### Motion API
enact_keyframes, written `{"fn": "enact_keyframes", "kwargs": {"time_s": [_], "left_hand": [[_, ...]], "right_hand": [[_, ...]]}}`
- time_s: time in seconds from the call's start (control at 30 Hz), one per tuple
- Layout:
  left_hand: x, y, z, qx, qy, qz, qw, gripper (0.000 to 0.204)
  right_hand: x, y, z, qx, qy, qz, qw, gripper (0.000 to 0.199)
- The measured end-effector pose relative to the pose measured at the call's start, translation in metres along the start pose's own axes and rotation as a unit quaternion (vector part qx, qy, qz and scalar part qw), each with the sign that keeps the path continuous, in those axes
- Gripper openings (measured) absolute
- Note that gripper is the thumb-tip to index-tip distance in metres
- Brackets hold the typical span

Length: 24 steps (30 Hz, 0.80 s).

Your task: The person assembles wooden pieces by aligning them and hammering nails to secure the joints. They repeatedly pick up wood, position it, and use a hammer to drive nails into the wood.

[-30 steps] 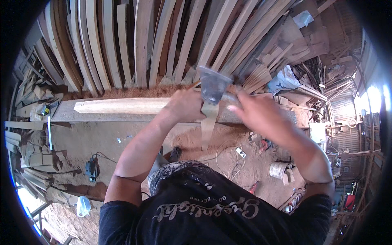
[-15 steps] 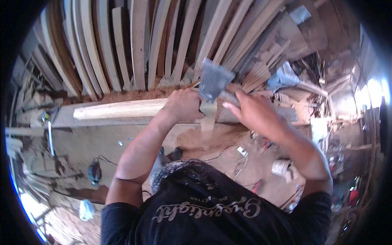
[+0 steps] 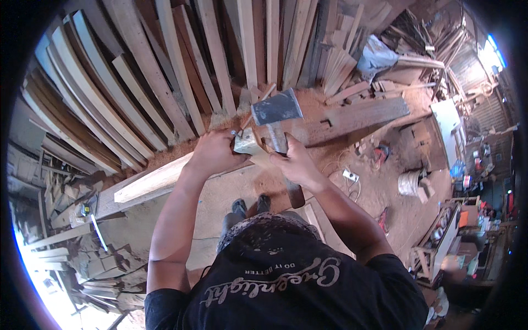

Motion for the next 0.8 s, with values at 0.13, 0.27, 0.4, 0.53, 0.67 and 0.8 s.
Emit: {"fn": "enact_keyframes", "kwargs": {"time_s": [0.13, 0.27, 0.4, 0.53, 0.67, 0.8], "left_hand": [[-0.001, 0.004, 0.011, -0.005, 0.005, -0.018, 1.000, 0.066], [0.001, 0.002, 0.020, 0.046, 0.010, -0.029, 0.998, 0.065], [0.002, 0.002, 0.012, 0.051, -0.023, -0.027, 0.998, 0.061], [-0.006, 0.005, 0.008, 0.052, -0.033, -0.008, 0.998, 0.064], [-0.012, 0.008, 0.006, 0.007, -0.037, -0.013, 0.999, 0.066], [-0.028, 0.018, -0.019, 0.039, -0.137, 0.095, 0.985, 0.069]], "right_hand": [[-0.010, 0.002, -0.010, -0.052, -0.031, 0.002, 0.998, 0.043], [-0.015, 0.013, -0.017, -0.093, -0.056, -0.021, 0.994, 0.046], [-0.013, 0.015, -0.014, -0.067, -0.037, -0.039, 0.996, 0.046], [-0.010, 0.006, -0.001, -0.056, -0.005, -0.038, 0.998, 0.046], [-0.008, 0.010, 0.003, -0.046, -0.023, -0.061, 0.997, 0.039], [-0.007, 0.031, -0.002, -0.051, -0.023, -0.061, 0.997, 0.036]]}}
Point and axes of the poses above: each hand's wrist, its own x-axis towards the middle knuckle, its own y-axis out of the back of the hand, z = x × y, the point moved 1 cm from there along x, towards the middle knuckle, and after that the axes turned 3 degrees about z, right-handed, at the moved point
